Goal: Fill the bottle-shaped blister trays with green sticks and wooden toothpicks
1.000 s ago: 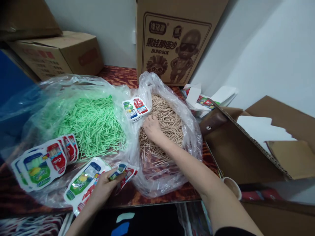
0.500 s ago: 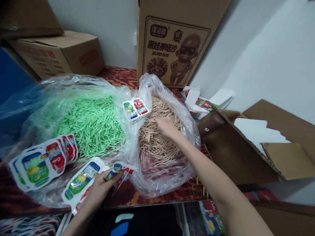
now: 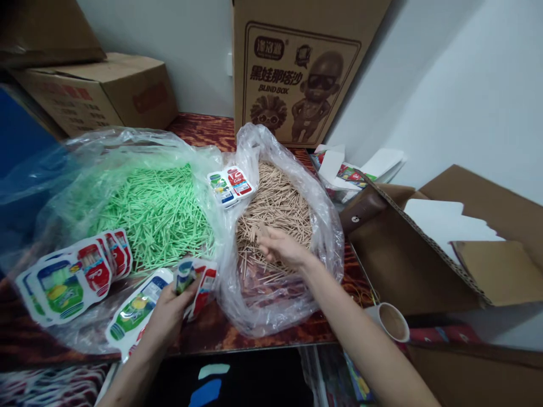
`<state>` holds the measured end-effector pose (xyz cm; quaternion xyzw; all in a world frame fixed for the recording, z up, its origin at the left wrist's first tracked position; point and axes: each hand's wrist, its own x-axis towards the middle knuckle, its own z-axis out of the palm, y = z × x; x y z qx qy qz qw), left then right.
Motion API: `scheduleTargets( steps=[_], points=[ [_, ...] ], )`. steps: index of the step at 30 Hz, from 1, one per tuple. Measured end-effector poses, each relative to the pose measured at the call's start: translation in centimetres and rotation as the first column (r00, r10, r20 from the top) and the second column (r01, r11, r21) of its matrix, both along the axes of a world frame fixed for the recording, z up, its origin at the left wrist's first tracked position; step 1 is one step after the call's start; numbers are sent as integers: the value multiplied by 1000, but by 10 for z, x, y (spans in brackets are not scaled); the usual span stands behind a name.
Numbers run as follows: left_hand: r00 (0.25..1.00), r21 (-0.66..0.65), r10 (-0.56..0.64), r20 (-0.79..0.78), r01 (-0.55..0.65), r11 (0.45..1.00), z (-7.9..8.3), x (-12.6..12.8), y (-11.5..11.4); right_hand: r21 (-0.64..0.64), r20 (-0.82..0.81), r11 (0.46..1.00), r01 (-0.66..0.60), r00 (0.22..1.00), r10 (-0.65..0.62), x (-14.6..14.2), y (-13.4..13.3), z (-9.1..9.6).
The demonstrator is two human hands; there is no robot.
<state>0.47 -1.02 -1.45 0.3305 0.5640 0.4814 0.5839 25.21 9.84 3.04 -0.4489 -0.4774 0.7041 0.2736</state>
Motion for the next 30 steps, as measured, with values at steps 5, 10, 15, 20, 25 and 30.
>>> scheduleTargets(
  steps=[5, 10, 15, 20, 25, 30],
  points=[
    [980, 238, -150, -130, 178, 955, 22, 10, 17, -197, -208, 943, -269, 951, 228, -45, -68, -36],
    [928, 155, -348, -133, 366, 917, 18, 22, 13, -336, -255, 903, -269, 949, 188, -57, -91, -63],
    [993, 46, -94, 65, 91, 995, -1, 15, 8, -178, -235, 976, -129, 968, 85, -53, -86, -58],
    [964, -33, 138, 227, -134, 990, -11, -3, 10, 294, -6, 934, 201, 978, -209, -48, -76, -60],
    [943, -79, 180, 281, -164, 983, -13, -6, 5, 470, 118, 857, 210, 948, -297, -47, -78, -79],
    [950, -94, 180, 257, -161, 983, -19, -4, 0, 517, 127, 824, 230, 932, -340, -51, -86, -82]
  ],
)
